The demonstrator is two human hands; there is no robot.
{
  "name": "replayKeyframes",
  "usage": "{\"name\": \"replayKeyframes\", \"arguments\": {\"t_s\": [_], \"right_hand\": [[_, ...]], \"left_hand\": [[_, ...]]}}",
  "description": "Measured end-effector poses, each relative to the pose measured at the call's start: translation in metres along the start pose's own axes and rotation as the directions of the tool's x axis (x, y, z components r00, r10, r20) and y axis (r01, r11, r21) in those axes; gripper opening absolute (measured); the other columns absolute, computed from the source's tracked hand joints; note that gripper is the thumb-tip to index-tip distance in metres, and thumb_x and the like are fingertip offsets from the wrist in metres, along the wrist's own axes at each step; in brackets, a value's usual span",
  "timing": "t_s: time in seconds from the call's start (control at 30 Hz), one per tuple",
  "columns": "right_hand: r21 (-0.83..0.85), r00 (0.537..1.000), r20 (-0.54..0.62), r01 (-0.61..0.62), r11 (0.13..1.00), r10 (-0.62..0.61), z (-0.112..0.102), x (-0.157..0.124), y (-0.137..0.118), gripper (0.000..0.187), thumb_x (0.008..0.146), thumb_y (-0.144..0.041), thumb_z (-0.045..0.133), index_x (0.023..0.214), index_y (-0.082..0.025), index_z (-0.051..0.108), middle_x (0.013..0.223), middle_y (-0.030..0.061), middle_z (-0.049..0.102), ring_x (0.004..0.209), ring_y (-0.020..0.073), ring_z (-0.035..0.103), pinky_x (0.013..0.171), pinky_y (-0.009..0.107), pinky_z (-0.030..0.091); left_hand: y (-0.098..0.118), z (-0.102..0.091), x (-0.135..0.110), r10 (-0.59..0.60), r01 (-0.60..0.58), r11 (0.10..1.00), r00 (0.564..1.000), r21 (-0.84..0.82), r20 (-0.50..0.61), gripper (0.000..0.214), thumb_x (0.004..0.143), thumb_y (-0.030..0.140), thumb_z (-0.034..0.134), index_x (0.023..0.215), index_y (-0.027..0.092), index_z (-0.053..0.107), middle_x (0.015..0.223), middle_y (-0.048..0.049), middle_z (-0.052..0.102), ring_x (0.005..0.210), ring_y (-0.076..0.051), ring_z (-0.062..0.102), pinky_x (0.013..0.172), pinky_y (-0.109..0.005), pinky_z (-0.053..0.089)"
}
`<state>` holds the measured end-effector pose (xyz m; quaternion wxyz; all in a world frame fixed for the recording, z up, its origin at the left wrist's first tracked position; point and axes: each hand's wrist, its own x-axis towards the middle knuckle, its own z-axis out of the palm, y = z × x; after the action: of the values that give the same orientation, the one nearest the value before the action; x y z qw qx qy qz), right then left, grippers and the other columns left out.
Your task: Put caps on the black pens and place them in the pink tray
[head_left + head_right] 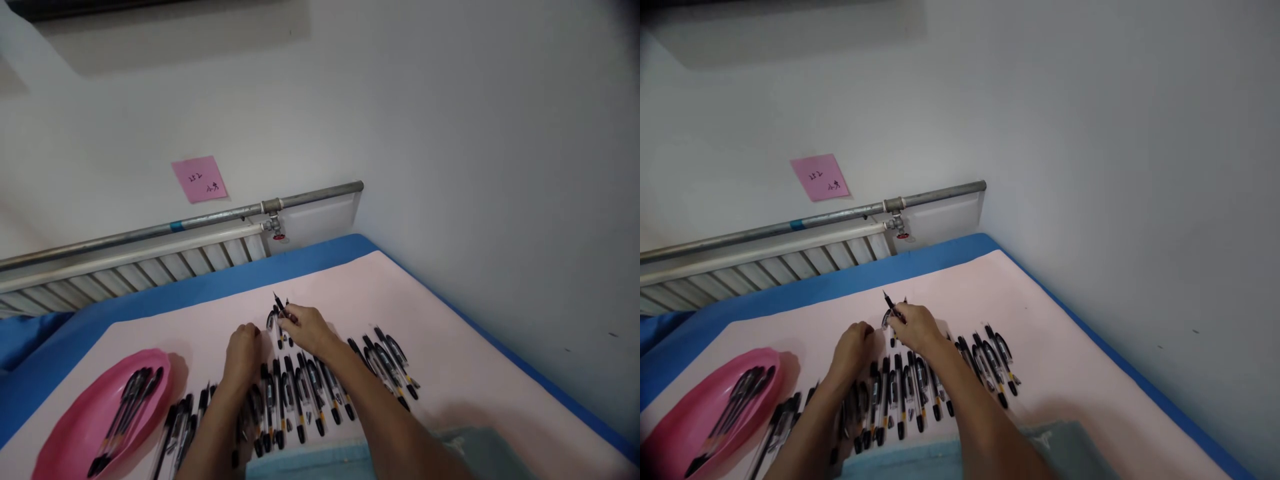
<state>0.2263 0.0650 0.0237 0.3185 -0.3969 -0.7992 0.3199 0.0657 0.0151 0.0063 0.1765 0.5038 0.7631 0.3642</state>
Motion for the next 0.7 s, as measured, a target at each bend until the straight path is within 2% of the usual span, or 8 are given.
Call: {"name": "replayKeyframes", "arguments": {"t_s": [0.1,0.17,0.2,0.27,0.3,0.33,0.43,0.7], "right_hand": [[-0.021,0.994,0.103,0.038,0.999,-0.035,0.001,-0.003,-0.006,0.016,0.076,-0.03,0.05,0.074,-0.018,0.061,0.059,-0.0033,0.053,0.055,0.0092,0.044,0.051,0.018,0.027],[-0.014,0.982,0.171,0.077,0.997,-0.074,0.004,-0.006,-0.011,0.015,0.075,-0.028,0.051,0.076,-0.018,0.062,0.06,-0.0032,0.054,0.055,0.0096,0.045,0.051,0.018,0.027],[-0.006,0.977,0.195,0.093,0.996,-0.09,0.006,-0.008,-0.013,0.013,0.074,-0.027,0.052,0.076,-0.018,0.062,0.06,-0.0032,0.055,0.056,0.0098,0.046,0.051,0.018,0.027],[0.014,0.969,0.22,0.115,0.993,-0.115,0.011,-0.01,-0.017,0.012,0.073,-0.024,0.052,0.076,-0.019,0.062,0.06,-0.0032,0.055,0.057,0.0101,0.047,0.052,0.019,0.028],[0.022,0.966,0.225,0.123,0.992,-0.125,0.013,-0.011,-0.018,0.011,0.073,-0.023,0.052,0.076,-0.019,0.062,0.06,-0.0032,0.056,0.057,0.0103,0.048,0.052,0.019,0.028],[0.026,0.965,0.229,0.126,0.992,-0.129,0.014,-0.012,-0.019,0.011,0.073,-0.023,0.052,0.076,-0.019,0.062,0.061,-0.0032,0.056,0.058,0.0104,0.048,0.052,0.019,0.028],[0.01,0.967,0.229,0.113,0.994,-0.112,0.016,-0.012,-0.02,0.01,0.072,-0.022,0.052,0.074,-0.018,0.061,0.061,-0.0028,0.056,0.057,0.0102,0.047,0.051,0.019,0.027],[0.019,0.973,0.21,0.097,0.995,-0.099,0.018,-0.009,-0.015,0.012,0.073,-0.026,0.052,0.07,-0.017,0.059,0.058,-0.0027,0.054,0.056,0.0096,0.045,0.051,0.019,0.025]], "left_hand": [[-0.002,-0.013,0.006,-0.034,0.024,0.977,0.999,-0.214,-0.043,0.008,0.074,0.021,0.053,0.078,0.016,0.058,0.077,-0.0071,0.063,0.078,-0.019,0.06,0.07,-0.031,0.045],[-0.001,-0.021,0.009,-0.103,0.086,0.869,0.995,-0.488,-0.008,0.012,0.076,0.018,0.051,0.085,0.015,0.058,0.078,-0.0065,0.064,0.074,-0.015,0.062,0.07,-0.028,0.048],[0.0,-0.024,0.01,-0.153,0.142,0.748,0.987,-0.648,0.04,0.012,0.076,0.014,0.051,0.085,0.014,0.059,0.076,-0.0061,0.065,0.073,-0.013,0.062,0.07,-0.027,0.048],[0.002,-0.028,0.01,-0.233,0.265,0.422,0.956,-0.867,0.178,0.013,0.074,0.007,0.053,0.084,0.013,0.06,0.073,-0.0049,0.065,0.07,-0.011,0.063,0.069,-0.024,0.049],[0.003,-0.028,0.009,-0.252,0.313,0.291,0.937,-0.904,0.243,0.014,0.074,0.005,0.053,0.083,0.013,0.061,0.073,-0.0044,0.066,0.069,-0.011,0.063,0.067,-0.023,0.05],[0.005,-0.028,0.008,-0.26,0.344,0.223,0.923,-0.912,0.284,0.013,0.074,0.005,0.054,0.082,0.013,0.061,0.072,-0.004,0.066,0.068,-0.011,0.063,0.065,-0.023,0.05],[0.009,-0.023,0.006,-0.248,0.399,0.151,0.901,-0.904,0.357,0.012,0.073,0.006,0.056,0.08,0.014,0.062,0.074,-0.0038,0.067,0.069,-0.012,0.064,0.062,-0.023,0.051],[0.01,-0.018,0.005,-0.232,0.449,0.093,0.878,-0.889,0.419,0.011,0.072,0.009,0.06,0.081,0.015,0.063,0.073,-0.0031,0.067,0.068,-0.012,0.064,0.062,-0.023,0.05]]}}
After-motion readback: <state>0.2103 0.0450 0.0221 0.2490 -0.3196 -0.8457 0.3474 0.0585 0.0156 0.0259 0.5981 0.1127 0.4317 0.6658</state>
